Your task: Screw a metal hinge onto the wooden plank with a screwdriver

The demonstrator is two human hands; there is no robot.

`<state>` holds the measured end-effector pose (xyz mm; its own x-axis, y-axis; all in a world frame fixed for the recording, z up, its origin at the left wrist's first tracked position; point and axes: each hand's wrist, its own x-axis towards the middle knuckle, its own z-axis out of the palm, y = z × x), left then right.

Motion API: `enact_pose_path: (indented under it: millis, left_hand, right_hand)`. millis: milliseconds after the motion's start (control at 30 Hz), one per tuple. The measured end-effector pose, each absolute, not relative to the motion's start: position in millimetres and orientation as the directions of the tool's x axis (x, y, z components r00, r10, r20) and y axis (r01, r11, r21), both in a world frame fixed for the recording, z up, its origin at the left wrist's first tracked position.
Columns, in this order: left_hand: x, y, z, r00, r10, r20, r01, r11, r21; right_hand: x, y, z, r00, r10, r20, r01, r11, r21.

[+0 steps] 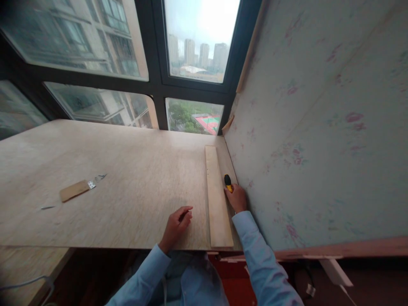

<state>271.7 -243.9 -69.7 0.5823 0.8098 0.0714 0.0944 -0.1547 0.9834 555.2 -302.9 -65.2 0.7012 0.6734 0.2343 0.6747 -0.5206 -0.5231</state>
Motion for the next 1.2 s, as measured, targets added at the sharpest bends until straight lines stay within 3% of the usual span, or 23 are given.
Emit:
enact_pose_path:
  millis: [300,667,900,1033,1200]
  left_hand:
    - [269,-246,-71,0.595,0.798,0.096,0.076,-0.175,0.982]
    - [264,-249,-67,0.619,0.776,0.119,0.064,-0.201,0.977]
    - [234,-229,-72,0.708,0.705,0.038,0.036,-0.09,0.995]
    - [191,-181,-57,0.43,0.899,0.086,0.288,-0.226,0.931]
    - [121,-91,-33,0.056,0.98,0.192,0.636,-0.184,0.75]
  right_hand:
    - [545,-326,-72,0.633,0.711,0.306,0.76,-0.495,-0.421]
    - [544,-347,-74,0.648,0.718,0.252,0.739,-0.515,-0.435]
    - [540,-376,-75,0.622,0.757,0.2,0.742,-0.489,-0.459]
    - [521,-397,-62,0.546,0.795,0.263,0.797,-0.396,-0.456]
    - [493,-393,-48,0.336,0.898,0.286,0.859,-0.167,-0.484]
